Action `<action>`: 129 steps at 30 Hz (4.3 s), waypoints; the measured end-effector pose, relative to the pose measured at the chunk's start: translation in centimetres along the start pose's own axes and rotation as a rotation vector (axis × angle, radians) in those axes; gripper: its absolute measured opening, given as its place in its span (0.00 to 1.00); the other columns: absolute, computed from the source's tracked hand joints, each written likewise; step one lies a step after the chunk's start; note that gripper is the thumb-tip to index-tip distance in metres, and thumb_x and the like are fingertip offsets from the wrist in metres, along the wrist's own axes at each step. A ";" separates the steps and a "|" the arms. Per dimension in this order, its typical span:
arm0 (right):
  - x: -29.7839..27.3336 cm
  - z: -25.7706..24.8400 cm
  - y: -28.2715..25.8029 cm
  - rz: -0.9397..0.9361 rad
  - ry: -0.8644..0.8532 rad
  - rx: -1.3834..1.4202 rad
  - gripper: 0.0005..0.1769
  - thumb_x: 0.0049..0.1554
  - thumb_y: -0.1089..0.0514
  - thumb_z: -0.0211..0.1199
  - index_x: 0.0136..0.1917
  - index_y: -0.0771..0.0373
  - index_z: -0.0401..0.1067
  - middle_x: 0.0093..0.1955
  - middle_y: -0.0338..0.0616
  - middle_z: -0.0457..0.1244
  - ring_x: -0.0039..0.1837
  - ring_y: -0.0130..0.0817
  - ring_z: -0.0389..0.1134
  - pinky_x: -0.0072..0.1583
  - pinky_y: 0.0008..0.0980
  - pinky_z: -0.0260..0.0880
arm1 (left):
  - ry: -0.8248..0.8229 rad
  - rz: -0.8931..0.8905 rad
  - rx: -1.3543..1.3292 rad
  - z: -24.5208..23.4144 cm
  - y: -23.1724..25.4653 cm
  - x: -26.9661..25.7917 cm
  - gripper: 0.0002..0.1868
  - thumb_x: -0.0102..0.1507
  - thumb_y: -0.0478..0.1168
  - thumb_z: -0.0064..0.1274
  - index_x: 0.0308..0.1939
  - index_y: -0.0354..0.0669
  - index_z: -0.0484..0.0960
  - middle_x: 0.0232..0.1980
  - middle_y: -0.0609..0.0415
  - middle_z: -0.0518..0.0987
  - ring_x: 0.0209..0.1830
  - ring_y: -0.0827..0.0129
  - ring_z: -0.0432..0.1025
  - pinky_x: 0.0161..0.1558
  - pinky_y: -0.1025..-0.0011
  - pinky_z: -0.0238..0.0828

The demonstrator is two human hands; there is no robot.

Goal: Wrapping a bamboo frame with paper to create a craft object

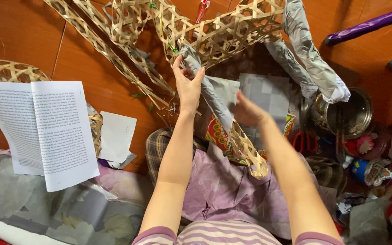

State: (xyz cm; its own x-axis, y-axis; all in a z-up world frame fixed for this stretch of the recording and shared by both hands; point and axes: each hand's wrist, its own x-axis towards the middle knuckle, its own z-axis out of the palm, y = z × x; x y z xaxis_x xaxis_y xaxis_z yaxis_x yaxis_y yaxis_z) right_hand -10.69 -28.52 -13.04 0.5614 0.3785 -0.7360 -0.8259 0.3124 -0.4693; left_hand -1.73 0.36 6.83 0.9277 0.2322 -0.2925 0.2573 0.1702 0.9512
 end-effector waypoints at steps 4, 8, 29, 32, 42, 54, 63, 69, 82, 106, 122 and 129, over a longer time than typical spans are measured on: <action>-3.5 12.0 -4.3 -0.091 0.117 0.353 0.50 0.54 0.28 0.66 0.68 0.74 0.66 0.62 0.64 0.66 0.61 0.61 0.71 0.67 0.58 0.66 | 0.007 0.019 0.008 0.0 -0.8 0.4 0.43 0.60 0.41 0.68 0.75 0.53 0.60 0.42 0.57 0.71 0.36 0.75 0.68 0.37 0.77 0.70; -3.7 13.1 -5.1 -0.299 0.051 0.431 0.27 0.63 0.48 0.58 0.65 0.71 0.72 0.64 0.59 0.67 0.67 0.50 0.69 0.73 0.50 0.62 | 0.014 0.014 0.058 -0.2 -0.9 0.4 0.43 0.60 0.44 0.68 0.74 0.53 0.60 0.44 0.53 0.71 0.40 0.70 0.68 0.41 0.72 0.70; -12.4 30.0 -8.0 -0.337 0.459 -1.852 0.38 0.65 0.25 0.36 0.82 0.39 0.51 0.85 0.64 0.33 0.81 0.68 0.44 0.70 0.62 0.59 | -0.468 -0.463 -0.530 -1.7 -21.2 -6.5 0.32 0.73 0.64 0.40 0.68 0.43 0.70 0.65 0.40 0.75 0.60 0.43 0.74 0.49 0.41 0.76; -12.3 30.2 -9.4 -0.294 0.443 -1.796 0.45 0.61 0.16 0.29 0.75 0.38 0.64 0.85 0.59 0.36 0.83 0.63 0.40 0.72 0.61 0.54 | -0.531 -0.431 -0.598 -2.0 -25.7 -5.1 0.33 0.73 0.65 0.38 0.70 0.44 0.68 0.67 0.42 0.75 0.60 0.45 0.75 0.47 0.40 0.77; -2.4 24.7 -8.5 -0.397 0.579 -1.411 0.36 0.45 0.49 0.68 0.67 0.53 0.64 0.58 0.58 0.69 0.62 0.57 0.71 0.60 0.55 0.71 | -0.585 -0.394 -0.528 -2.0 -11.5 -10.1 0.49 0.70 0.73 0.36 0.76 0.34 0.57 0.73 0.37 0.66 0.59 0.37 0.73 0.40 0.46 0.79; -32.7 33.7 -19.4 -1.107 -0.011 -0.896 0.37 0.54 0.76 0.65 0.73 0.70 0.55 0.44 0.48 0.63 0.35 0.34 0.63 0.37 0.29 0.70 | -1.150 0.101 -0.709 -5.6 6.9 -11.9 0.37 0.64 0.34 0.60 0.74 0.39 0.60 0.45 0.39 0.83 0.39 0.57 0.79 0.43 0.63 0.79; -21.2 29.6 -18.1 -1.466 0.656 -0.363 0.20 0.60 0.41 0.65 0.43 0.58 0.66 0.34 0.32 0.58 0.33 0.23 0.56 0.31 0.26 0.57 | -0.919 0.351 0.066 -7.1 14.0 -15.8 0.45 0.54 0.29 0.69 0.72 0.38 0.62 0.47 0.52 0.80 0.44 0.70 0.75 0.45 0.72 0.76; -12.7 31.2 -17.7 -1.306 0.394 -0.210 0.12 0.60 0.54 0.61 0.49 0.66 0.72 0.43 0.41 0.68 0.42 0.28 0.63 0.42 0.30 0.66 | -0.513 0.307 0.504 -7.6 14.3 -14.8 0.45 0.50 0.26 0.65 0.71 0.48 0.67 0.55 0.50 0.84 0.44 0.64 0.80 0.37 0.71 0.77; -15.3 5.3 1.4 -0.735 0.833 -1.274 0.17 0.53 0.61 0.69 0.55 0.67 0.77 0.50 0.53 0.71 0.48 0.52 0.72 0.50 0.44 0.71 | -0.375 0.238 0.929 -8.7 13.1 1.0 0.34 0.62 0.35 0.59 0.71 0.43 0.65 0.49 0.47 0.83 0.36 0.66 0.78 0.35 0.68 0.74; -12.8 10.3 10.8 -1.104 1.112 -1.460 0.12 0.60 0.48 0.64 0.57 0.45 0.76 0.56 0.41 0.65 0.57 0.39 0.68 0.48 0.35 0.69 | -0.268 -0.308 0.145 0.0 -16.0 -13.2 0.44 0.68 0.55 0.61 0.75 0.33 0.56 0.70 0.24 0.63 0.68 0.36 0.66 0.60 0.43 0.70; -26.3 7.8 -1.4 -0.606 0.465 -0.709 0.54 0.56 0.68 0.62 0.84 0.47 0.35 0.83 0.47 0.48 0.81 0.48 0.49 0.77 0.50 0.49 | -1.295 -0.308 0.492 -0.9 -7.9 -14.3 0.10 0.60 0.25 0.56 0.41 0.39 0.88 0.32 0.63 0.82 0.28 0.83 0.68 0.31 0.83 0.63; -23.2 3.7 1.7 -0.755 0.442 -0.281 0.06 0.59 0.68 0.62 0.48 0.60 0.75 0.43 0.31 0.65 0.44 0.17 0.61 0.49 0.15 0.61 | -0.670 -0.382 0.238 0.0 -4.3 -14.2 0.16 0.56 0.33 0.65 0.48 0.46 0.85 0.36 0.54 0.84 0.27 0.75 0.74 0.31 0.76 0.74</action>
State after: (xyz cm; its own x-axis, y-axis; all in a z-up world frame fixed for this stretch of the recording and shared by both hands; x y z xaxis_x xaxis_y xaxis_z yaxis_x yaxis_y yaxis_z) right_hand -24.94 -33.53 5.08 0.9335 -0.2259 -0.2784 -0.2631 0.0960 -0.9600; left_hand -16.01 -3.64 6.88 0.7098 -0.4374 -0.5521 0.5699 -0.1040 0.8151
